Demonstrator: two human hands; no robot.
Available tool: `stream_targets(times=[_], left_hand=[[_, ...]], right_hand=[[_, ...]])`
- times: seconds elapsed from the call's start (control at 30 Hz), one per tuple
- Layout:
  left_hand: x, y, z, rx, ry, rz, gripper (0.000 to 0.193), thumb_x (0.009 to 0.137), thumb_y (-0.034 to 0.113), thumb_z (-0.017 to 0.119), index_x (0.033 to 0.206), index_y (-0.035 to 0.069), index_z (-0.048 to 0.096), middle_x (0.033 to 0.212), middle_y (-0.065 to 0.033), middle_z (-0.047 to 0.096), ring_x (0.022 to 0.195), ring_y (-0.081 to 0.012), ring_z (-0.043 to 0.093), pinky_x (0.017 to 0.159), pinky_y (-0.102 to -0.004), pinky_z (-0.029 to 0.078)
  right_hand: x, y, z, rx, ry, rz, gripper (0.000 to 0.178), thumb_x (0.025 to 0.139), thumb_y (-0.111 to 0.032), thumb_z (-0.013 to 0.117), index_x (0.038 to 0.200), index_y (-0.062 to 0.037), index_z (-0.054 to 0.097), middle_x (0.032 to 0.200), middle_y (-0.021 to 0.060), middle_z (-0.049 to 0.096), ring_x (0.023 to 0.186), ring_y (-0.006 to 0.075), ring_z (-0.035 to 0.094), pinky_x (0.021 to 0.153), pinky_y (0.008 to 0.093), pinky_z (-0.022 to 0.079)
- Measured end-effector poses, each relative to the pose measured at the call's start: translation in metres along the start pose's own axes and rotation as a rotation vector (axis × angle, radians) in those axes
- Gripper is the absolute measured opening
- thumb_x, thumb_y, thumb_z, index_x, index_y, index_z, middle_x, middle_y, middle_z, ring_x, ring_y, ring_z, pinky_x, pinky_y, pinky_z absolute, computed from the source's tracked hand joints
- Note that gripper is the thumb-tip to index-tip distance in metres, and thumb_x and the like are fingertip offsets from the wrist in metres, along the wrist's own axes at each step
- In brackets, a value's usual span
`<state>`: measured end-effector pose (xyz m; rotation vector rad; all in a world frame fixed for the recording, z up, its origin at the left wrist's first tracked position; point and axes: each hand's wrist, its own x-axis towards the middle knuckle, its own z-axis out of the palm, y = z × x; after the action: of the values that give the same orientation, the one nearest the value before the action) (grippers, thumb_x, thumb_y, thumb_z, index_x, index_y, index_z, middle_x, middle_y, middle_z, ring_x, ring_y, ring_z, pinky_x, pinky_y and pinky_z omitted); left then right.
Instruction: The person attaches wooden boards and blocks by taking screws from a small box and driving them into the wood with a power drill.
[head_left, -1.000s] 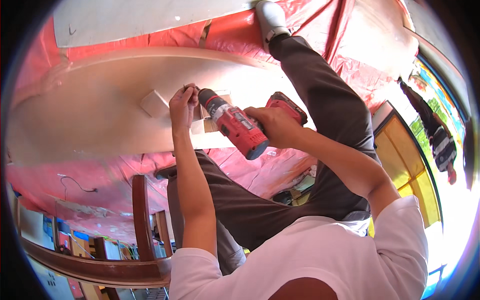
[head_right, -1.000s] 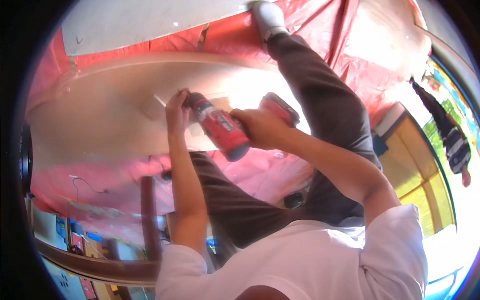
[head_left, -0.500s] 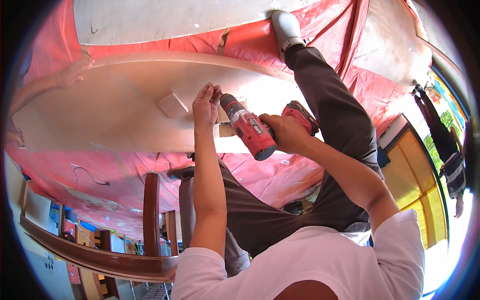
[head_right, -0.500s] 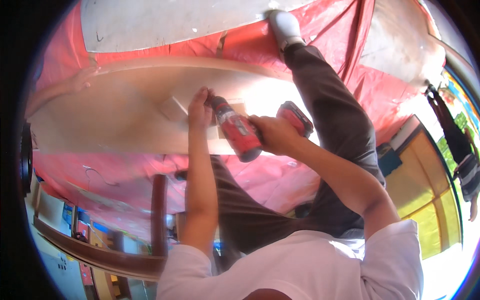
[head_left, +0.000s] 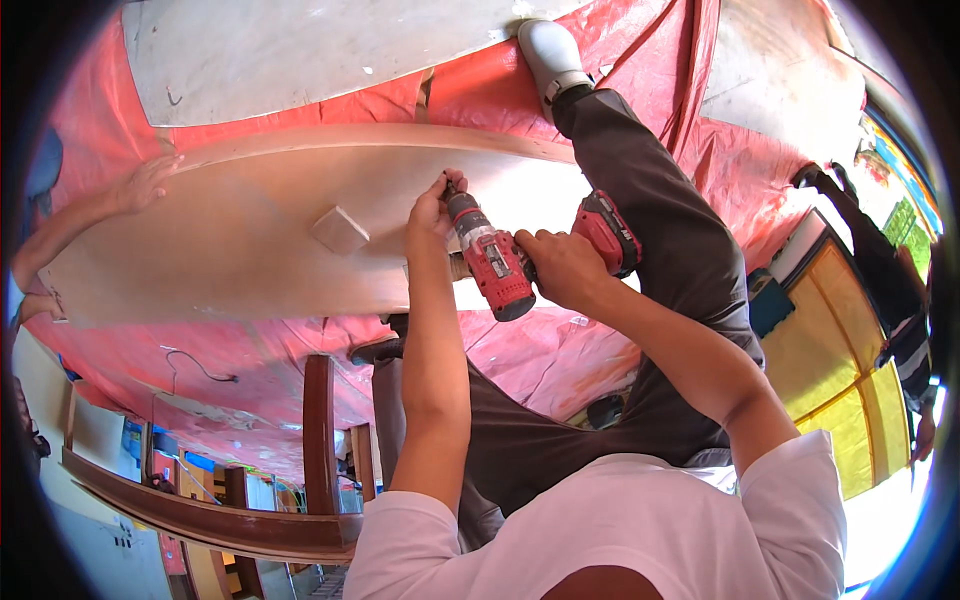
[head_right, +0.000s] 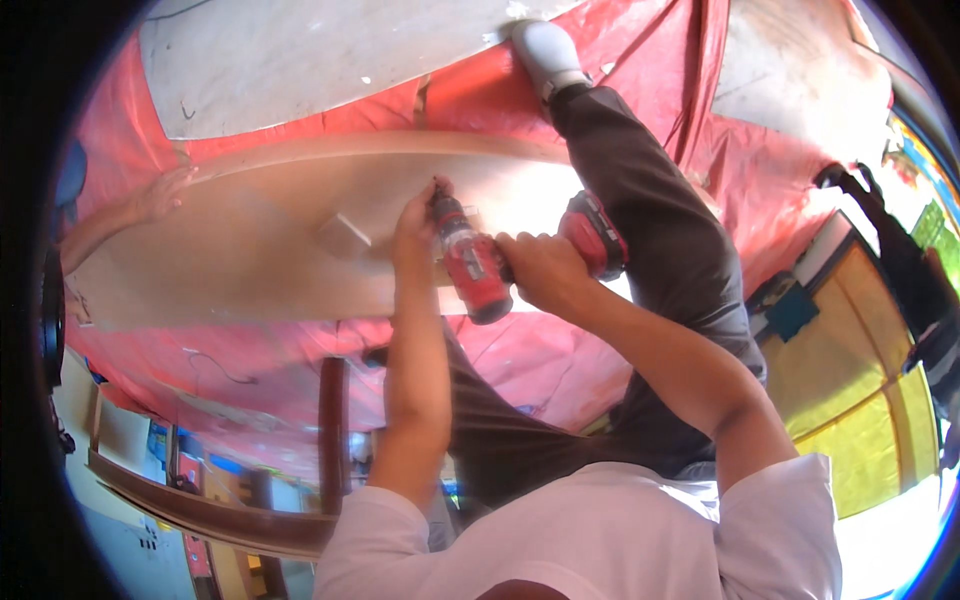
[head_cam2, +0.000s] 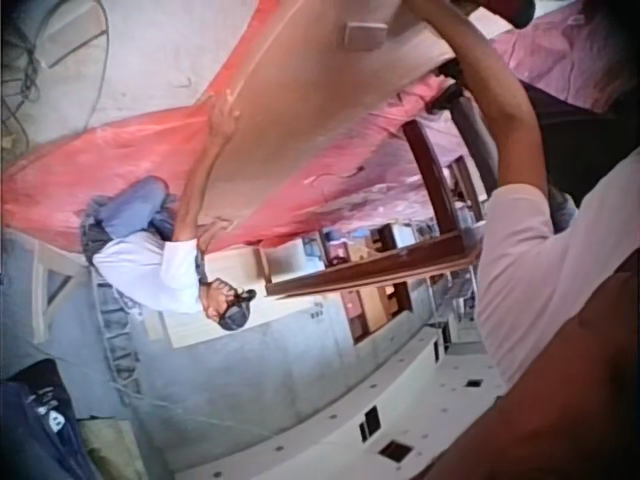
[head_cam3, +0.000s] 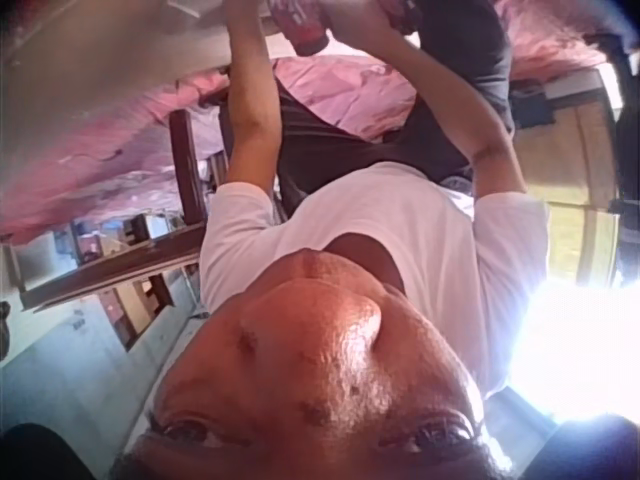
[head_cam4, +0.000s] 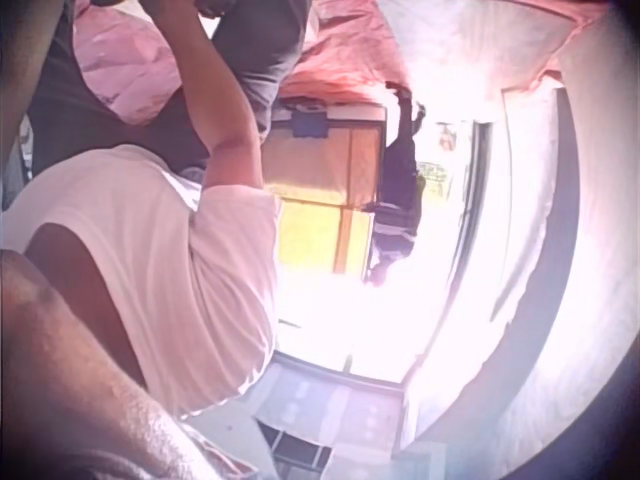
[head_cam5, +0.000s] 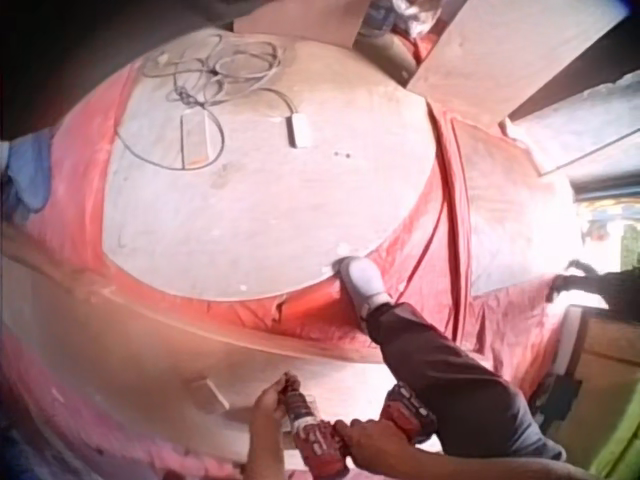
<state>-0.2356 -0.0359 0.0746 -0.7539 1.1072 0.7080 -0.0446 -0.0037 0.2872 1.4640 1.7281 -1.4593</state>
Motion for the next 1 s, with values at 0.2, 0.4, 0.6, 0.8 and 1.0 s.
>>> stream_targets(times=[0.2, 0.4, 0.6, 0.8, 1.0], left_hand=[[0.011, -0.013, -0.002, 0.025, -0.012, -0.067, 0.022, 0.100, 0.014, 0.048, 0.106, -0.006, 0.055, 0.104, -0.0192, 0.064, 0.098, -0.0292, 0.065, 0.093, -0.0414, 0.055], [0.030, -0.023, 0.003, -0.024, 0.031, -0.111, 0.019, 0.100, 0.013, 0.045, 0.105, -0.005, 0.048, 0.108, -0.0243, 0.062, 0.102, -0.0347, 0.065, 0.095, -0.0504, 0.053], [0.029, -0.034, 0.027, 0.076, 0.090, -0.118, 0.020, 0.101, 0.014, 0.041, 0.105, -0.005, 0.047, 0.109, -0.0269, 0.061, 0.103, -0.0374, 0.064, 0.093, -0.0518, 0.053], [0.014, -0.039, 0.040, 0.204, 0.162, -0.035, 0.023, 0.099, 0.015, 0.042, 0.106, -0.006, 0.047, 0.106, -0.0297, 0.062, 0.097, -0.0383, 0.067, 0.082, -0.0482, 0.057], [0.005, -0.035, 0.040, 0.230, 0.112, 0.132, 0.027, 0.095, 0.021, 0.050, 0.108, -0.003, 0.053, 0.105, -0.0222, 0.067, 0.090, -0.0288, 0.066, 0.078, -0.0380, 0.056]], right_hand=[[0.003, 0.003, -0.003, -0.083, -0.013, 0.013, 0.031, 0.080, -0.007, 0.060, 0.110, -0.0048, 0.052, 0.089, 0.0181, 0.064, 0.077, 0.0367, 0.066, 0.069, 0.0455, 0.052], [0.012, 0.009, -0.001, -0.061, 0.022, 0.051, 0.030, 0.080, -0.006, 0.058, 0.110, -0.0047, 0.053, 0.088, 0.0186, 0.064, 0.078, 0.0371, 0.066, 0.069, 0.0465, 0.052], [0.011, 0.018, -0.004, -0.034, 0.007, 0.106, 0.030, 0.081, -0.006, 0.058, 0.111, -0.0057, 0.053, 0.089, 0.0185, 0.065, 0.079, 0.0374, 0.066, 0.070, 0.0473, 0.051], [0.013, 0.022, -0.002, -0.016, 0.002, 0.097, 0.031, 0.082, -0.009, 0.060, 0.112, -0.0063, 0.053, 0.090, 0.0188, 0.065, 0.082, 0.0382, 0.066, 0.071, 0.0487, 0.050], [0.021, 0.022, 0.000, -0.011, 0.008, 0.075, 0.031, 0.082, -0.009, 0.060, 0.112, -0.0062, 0.053, 0.089, 0.0193, 0.064, 0.082, 0.0390, 0.065, 0.072, 0.0487, 0.050]])
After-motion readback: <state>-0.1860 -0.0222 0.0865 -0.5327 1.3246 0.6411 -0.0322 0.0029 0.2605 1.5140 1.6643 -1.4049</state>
